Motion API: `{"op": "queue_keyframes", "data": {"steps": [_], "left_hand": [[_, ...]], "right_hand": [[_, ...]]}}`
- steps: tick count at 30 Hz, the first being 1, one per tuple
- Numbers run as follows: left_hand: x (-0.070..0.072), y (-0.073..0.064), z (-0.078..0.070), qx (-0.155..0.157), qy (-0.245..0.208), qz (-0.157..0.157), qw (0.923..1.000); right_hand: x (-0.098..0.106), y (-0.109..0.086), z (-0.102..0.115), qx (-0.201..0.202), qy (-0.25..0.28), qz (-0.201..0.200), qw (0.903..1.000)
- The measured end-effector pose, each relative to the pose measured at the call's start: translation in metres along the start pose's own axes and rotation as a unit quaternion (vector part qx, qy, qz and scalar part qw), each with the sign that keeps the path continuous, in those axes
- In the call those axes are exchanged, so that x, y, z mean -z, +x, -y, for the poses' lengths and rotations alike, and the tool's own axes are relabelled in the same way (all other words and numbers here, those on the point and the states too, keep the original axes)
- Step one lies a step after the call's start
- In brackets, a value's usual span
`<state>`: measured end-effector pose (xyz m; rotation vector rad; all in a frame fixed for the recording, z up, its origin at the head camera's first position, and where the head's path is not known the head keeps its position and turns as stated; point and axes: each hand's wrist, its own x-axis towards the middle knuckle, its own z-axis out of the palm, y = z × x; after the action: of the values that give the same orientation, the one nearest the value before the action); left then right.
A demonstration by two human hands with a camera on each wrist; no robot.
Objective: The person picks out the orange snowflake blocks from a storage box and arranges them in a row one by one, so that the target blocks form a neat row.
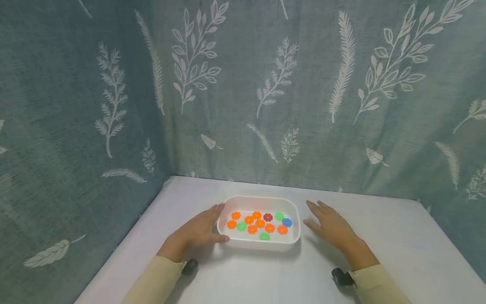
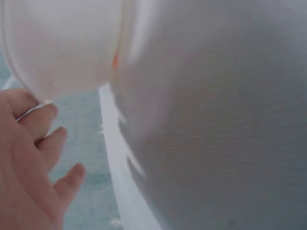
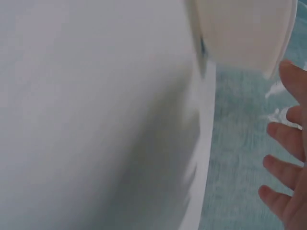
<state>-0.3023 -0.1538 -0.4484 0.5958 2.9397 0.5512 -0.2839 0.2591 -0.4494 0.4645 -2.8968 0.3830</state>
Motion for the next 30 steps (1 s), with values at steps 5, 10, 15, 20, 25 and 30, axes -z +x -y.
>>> {"op": "queue_keyframes", "data": {"steps": [5,10,15,20,25,30], "left_hand": [[0.000,-0.001,0.000,-0.007,-0.066,0.010,0.9978],[0.000,-0.002,0.000,0.010,-0.097,0.024,0.9949],[0.008,0.001,-0.003,0.010,-0.072,0.021,0.9971],[0.010,0.006,-0.007,-0.013,0.002,0.004,0.9999],[0.005,0.011,-0.010,-0.032,0.051,-0.026,0.9978],[-0.007,0.010,-0.004,-0.016,-0.032,-0.035,0.9988]], "right_hand": [[-0.001,0.012,0.024,-0.012,0.042,-0.009,0.9990],[0.001,0.021,0.048,0.015,0.060,-0.054,0.9966],[-0.001,0.029,0.062,0.005,0.078,-0.003,0.9969],[-0.005,0.038,0.067,0.007,0.052,0.047,0.9975],[-0.006,0.046,0.073,0.003,0.012,0.103,0.9946],[-0.011,0.055,0.080,0.003,-0.021,0.170,0.9851]]}}
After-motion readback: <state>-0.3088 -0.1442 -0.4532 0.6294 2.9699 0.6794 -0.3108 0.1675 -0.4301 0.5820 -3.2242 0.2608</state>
